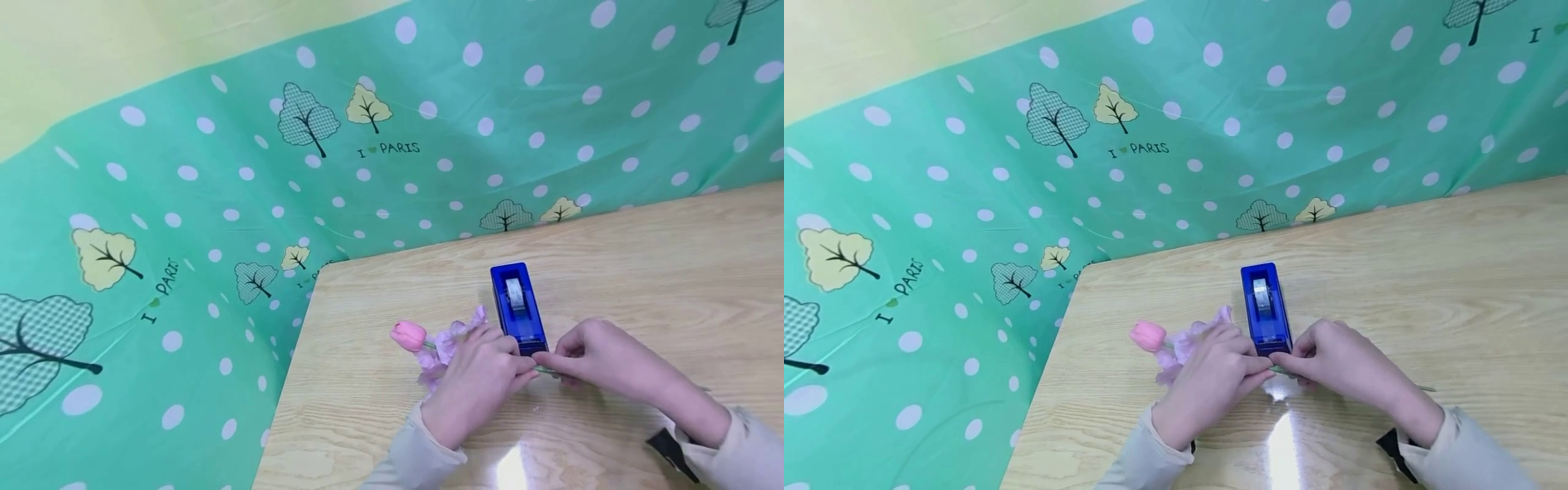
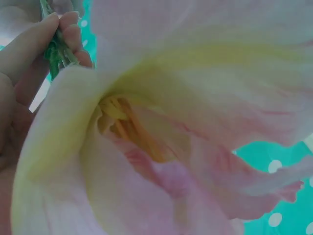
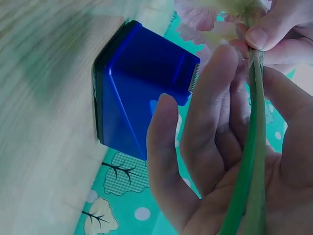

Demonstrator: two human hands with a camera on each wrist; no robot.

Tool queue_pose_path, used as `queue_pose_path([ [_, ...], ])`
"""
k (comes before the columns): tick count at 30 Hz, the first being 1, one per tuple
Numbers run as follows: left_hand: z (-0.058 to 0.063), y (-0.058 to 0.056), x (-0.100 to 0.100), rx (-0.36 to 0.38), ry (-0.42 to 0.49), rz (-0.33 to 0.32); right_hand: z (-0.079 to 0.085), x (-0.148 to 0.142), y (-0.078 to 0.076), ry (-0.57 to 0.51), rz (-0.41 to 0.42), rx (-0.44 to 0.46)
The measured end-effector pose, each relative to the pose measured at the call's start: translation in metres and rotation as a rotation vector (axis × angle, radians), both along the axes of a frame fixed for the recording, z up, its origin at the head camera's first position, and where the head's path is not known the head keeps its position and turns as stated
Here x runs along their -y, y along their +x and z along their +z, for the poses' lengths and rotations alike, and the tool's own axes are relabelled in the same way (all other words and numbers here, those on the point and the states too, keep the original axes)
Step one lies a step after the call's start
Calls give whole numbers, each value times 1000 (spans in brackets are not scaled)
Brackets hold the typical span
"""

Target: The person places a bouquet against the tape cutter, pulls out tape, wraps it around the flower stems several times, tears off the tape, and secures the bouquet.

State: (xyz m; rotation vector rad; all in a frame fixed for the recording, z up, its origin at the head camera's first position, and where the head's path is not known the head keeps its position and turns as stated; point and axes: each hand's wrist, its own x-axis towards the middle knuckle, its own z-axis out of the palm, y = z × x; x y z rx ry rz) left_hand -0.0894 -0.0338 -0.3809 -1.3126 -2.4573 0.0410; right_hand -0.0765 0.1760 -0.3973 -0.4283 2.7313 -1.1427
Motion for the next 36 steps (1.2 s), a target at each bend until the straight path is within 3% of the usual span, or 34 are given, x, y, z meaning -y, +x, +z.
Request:
queue_pose_path([
  [3,1,-1,2,11,8,3,6,1,2,75,-57,-74],
  [7,2,-3,4,30,43,18,16,3,3,133,-121,-309],
  [11,6,-4,7,38,74,30,25,7,5,113,-55,-510],
  [15,9,-5,10,49,99,32,31,14,5,125,48,-567],
  [20,15,-6,15,59,114,49,34,22,2,124,89,-517],
  [24,17,-7,17,60,109,50,34,23,0,83,105,-394],
  [29,17,-8,17,71,77,29,26,22,-4,-2,186,-223],
  [36,16,-12,19,32,43,10,18,22,-6,-73,250,-145],
])
